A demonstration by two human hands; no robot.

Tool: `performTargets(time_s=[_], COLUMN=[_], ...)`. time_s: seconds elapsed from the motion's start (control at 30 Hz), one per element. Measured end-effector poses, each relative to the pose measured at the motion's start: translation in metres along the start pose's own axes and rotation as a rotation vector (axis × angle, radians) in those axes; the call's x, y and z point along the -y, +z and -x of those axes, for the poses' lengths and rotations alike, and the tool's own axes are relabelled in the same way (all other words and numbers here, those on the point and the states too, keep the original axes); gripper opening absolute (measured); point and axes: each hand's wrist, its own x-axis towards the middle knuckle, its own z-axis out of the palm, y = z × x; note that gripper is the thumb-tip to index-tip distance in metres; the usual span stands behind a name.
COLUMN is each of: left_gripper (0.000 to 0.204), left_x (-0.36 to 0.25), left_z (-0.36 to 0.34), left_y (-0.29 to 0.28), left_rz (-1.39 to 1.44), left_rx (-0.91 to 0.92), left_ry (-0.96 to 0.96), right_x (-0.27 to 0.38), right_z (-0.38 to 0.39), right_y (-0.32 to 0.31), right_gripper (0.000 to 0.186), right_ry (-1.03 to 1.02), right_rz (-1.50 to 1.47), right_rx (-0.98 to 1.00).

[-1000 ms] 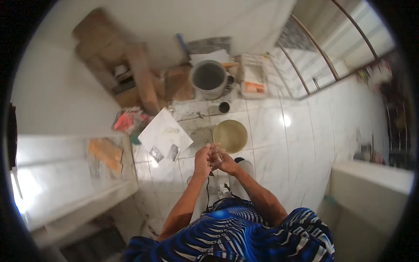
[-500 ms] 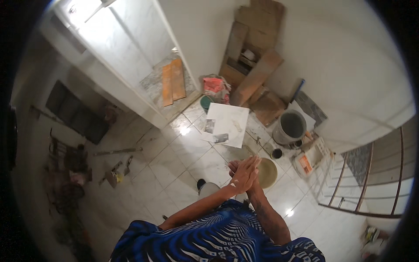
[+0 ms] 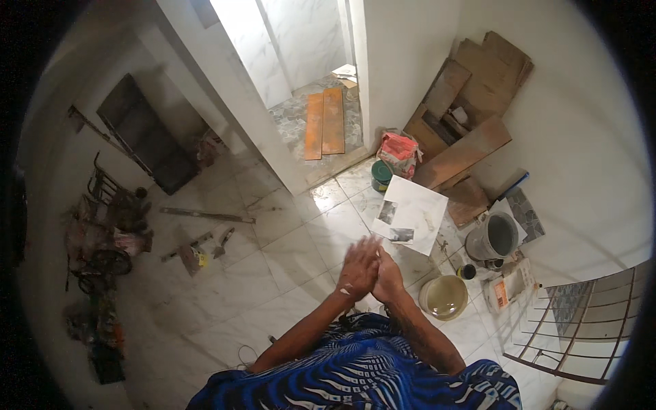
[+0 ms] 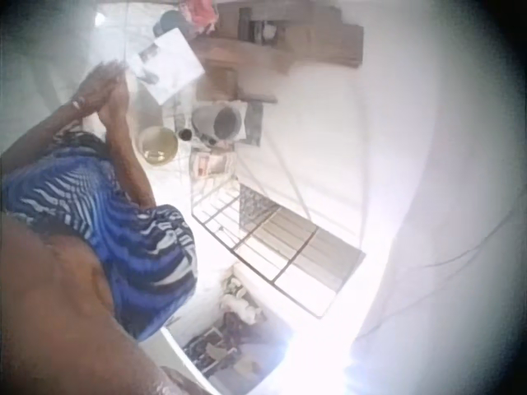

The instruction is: The person applies grout to wall tile joints using putty knives, carries a bucket of water across the room, and then washes their hands and cleans the putty knives.

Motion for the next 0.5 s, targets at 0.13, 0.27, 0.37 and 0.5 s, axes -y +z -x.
performTargets(time_s=[0.13,0.27,0.37,0.5], left_gripper=[0.050,0.033,0.026,0.040], left_x=[0.114,0.169,0.211,0.257], left_z=[0.008,-0.019,-0.049,-0.120], left_y=[-0.067,-0.098,-0.105,-0.124], left_rz=[-0.151,-0.206,-0.018,-0.067], left_rx=[-0.084,0.035,0.005,0.061], left_ry=[-0.301,-0.382,-0.220,-0.171], right_x=[-0.035,-0.062,-0.074,-0.051], right_z=[-0.056,-0.133,-0.209,-0.323], right_y=[0.088,0.124,0.114,0.098], right_gripper=[0.050,0.054,0.056,0.055], right_ry=[0.125,-0.033,-0.121,-0.055], right_rz=[0.344,0.998,1.200,0.911], right_rx=[-0.083,0.001,-0.147,-0.210])
